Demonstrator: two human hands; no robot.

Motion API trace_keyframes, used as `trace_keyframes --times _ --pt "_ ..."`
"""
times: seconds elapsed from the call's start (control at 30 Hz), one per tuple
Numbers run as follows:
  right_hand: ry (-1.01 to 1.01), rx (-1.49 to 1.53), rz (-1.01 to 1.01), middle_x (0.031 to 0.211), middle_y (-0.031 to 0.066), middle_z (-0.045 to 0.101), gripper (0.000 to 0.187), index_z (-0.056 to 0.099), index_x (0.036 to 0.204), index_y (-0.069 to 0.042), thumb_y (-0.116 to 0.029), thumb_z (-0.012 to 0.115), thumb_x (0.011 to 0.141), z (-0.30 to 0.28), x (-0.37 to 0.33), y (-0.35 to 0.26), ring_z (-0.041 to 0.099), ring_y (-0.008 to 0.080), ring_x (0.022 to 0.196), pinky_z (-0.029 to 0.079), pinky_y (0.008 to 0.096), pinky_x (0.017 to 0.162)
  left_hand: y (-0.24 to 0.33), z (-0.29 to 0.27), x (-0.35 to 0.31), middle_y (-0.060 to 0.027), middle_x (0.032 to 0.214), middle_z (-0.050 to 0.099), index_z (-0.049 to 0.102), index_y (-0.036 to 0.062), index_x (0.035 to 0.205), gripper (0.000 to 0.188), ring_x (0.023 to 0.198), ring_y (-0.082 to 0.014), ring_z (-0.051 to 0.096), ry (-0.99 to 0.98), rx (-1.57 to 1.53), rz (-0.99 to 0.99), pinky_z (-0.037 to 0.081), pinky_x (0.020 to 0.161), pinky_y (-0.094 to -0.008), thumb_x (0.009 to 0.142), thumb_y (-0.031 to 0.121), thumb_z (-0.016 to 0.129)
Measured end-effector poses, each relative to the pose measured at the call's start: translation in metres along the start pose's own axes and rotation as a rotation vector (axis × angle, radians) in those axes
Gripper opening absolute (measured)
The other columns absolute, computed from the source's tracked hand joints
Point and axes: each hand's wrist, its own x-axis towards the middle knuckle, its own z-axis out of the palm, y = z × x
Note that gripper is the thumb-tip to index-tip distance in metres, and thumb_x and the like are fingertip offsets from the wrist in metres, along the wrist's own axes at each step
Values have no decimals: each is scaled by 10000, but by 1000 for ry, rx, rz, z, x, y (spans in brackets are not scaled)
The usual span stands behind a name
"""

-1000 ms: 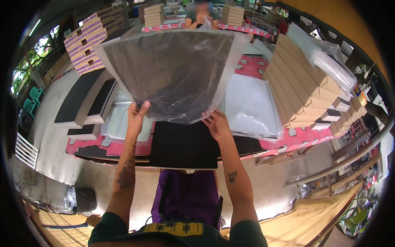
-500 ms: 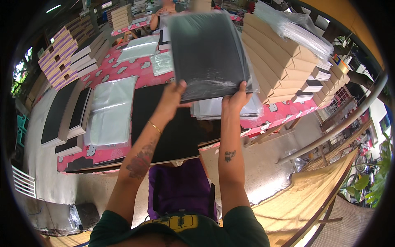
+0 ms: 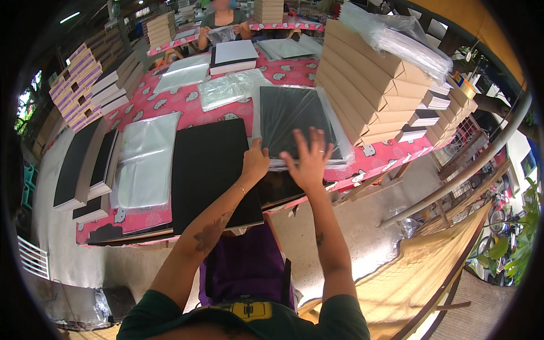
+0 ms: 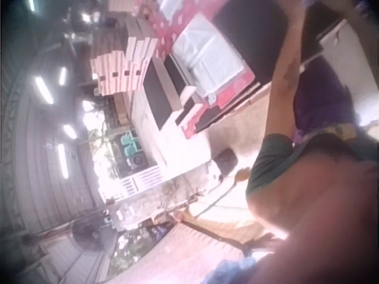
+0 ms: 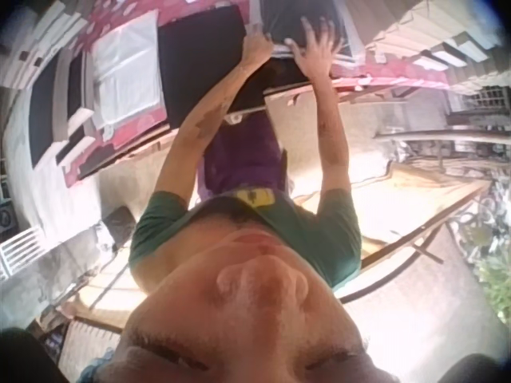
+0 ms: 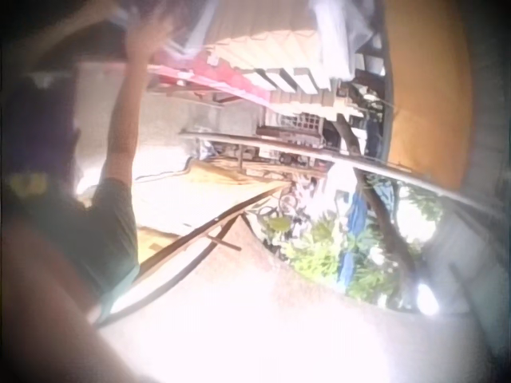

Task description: The person places black and white rectangular boards into plastic sleeves by hand. They repeat this process for several items, stacking the finished packages on a table.

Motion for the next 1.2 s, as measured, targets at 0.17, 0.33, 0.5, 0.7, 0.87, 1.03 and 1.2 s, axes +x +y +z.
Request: trace_keyframes --times 0.17,0.33,0.5,0.7,0.87,1.03,1.2 --pt "-259 74 -42 1271 141 456 649 496 1288 -192 -608 556 794 40 -13 18 407 332 1204 251 586 994 23 -57 -9 -177 859 657 527 -29 1173 320 745 -225 695 -340 -385 -86 545 587 -301 874 69 587" --pt "-260 107 -74 1265 138 459 675 507 1273 -195 -631 574 762 42 -15 20 422 329 1184 264 586 986 -29 -207 -42 -60 844 653 624 32 1072 199 793 -130 648 4 -61 244 519 675 -261 878 70 622" --pt "-263 107 -181 1270 140 443 737 493 1288 -198 -632 626 708 42 -10 16 436 331 1165 266 586 989 -176 -331 -96 -105 799 637 629 27 863 86 684 -253 607 -64 502 197 466 619 -327 788 48 665" --pt "-289 108 -181 1275 150 442 711 496 1285 -164 -571 662 726 20 -10 8 435 333 1173 268 575 998 -210 -326 -93 -230 861 609 603 -2 855 84 806 -425 574 127 382 27 448 693 -445 830 61 554" --pt "-332 965 35 1118 156 580 597 535 1230 -64 -488 639 823 -14 -2 -75 550 282 1067 396 466 952 -190 -344 -84 -133 676 561 586 -21 856 91 586 -168 508 286 261 110 413 553 -312 883 64 567" --pt "-1178 2034 404 1047 62 609 365 568 1126 -6 -311 577 927 -39 -22 -216 575 166 1010 441 296 901 -76 -303 -67 -127 812 601 614 -35 991 237 759 -153 595 -108 -494 -181 485 674 -325 880 173 594" --pt "-770 2249 775 1019 21 592 211 562 1075 -51 -221 543 951 5 -19 -249 567 109 973 447 299 897 -60 -249 -86 -86 873 609 620 -6 1091 268 743 -127 573 296 -45 76 478 652 -267 885 166 628"
